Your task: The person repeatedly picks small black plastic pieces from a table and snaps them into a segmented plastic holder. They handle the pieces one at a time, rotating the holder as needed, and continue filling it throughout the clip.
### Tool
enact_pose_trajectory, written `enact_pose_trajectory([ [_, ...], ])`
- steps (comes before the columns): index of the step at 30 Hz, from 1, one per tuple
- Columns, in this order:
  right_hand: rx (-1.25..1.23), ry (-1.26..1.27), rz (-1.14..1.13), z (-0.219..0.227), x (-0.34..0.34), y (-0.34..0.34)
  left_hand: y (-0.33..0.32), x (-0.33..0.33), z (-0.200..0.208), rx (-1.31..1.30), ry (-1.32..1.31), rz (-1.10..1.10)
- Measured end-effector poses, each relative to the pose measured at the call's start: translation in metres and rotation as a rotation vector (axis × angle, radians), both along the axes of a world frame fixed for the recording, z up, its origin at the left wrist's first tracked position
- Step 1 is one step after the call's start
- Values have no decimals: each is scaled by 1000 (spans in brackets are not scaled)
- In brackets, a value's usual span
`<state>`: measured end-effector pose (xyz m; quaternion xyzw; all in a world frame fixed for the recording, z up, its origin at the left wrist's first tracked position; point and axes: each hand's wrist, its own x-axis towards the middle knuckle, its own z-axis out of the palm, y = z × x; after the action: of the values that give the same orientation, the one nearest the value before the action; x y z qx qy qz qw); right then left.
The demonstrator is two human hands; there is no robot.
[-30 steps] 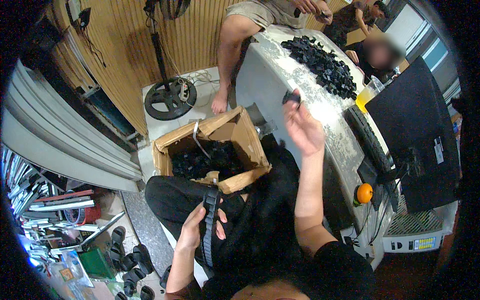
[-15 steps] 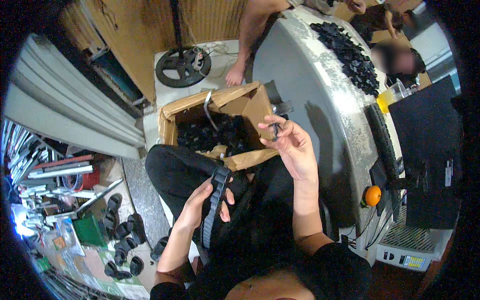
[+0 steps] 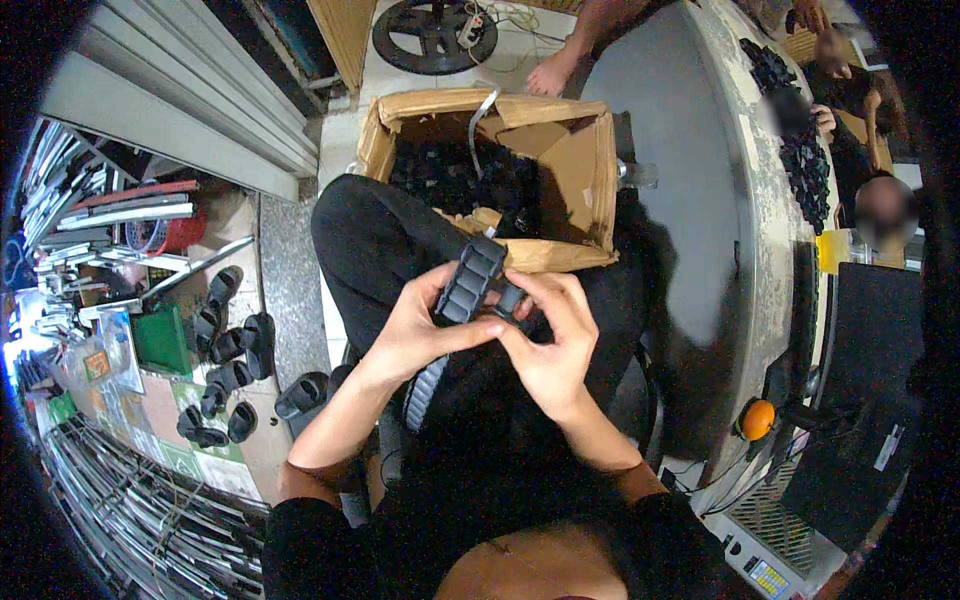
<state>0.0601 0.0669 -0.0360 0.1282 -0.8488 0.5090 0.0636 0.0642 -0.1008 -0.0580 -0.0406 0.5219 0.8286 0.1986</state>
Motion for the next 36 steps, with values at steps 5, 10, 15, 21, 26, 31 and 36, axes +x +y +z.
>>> enact_pose_trajectory([
  [5, -62, -167, 137, 6, 7, 7, 4, 0, 2, 83, -60, 15],
  [10, -379, -295, 241, 4, 9, 23, -1, -1, 2, 58, -89, 20],
  [15, -585, -541, 157, -4, 15, 22, 1, 0, 3, -13, -37, -29],
  [21, -444, -459, -85, -8, 13, 18, 9, 4, 4, -167, 54, -48],
  [26, -718, -517, -46, -14, 24, 6, 12, 6, 1, -331, 116, 68],
  [31, -627, -506, 89, -11, 22, 15, 10, 3, 2, -464, 246, 78],
  [36, -645, -566, 79, 1, -4, 33, 5, 4, 11, -110, 20, -20],
])
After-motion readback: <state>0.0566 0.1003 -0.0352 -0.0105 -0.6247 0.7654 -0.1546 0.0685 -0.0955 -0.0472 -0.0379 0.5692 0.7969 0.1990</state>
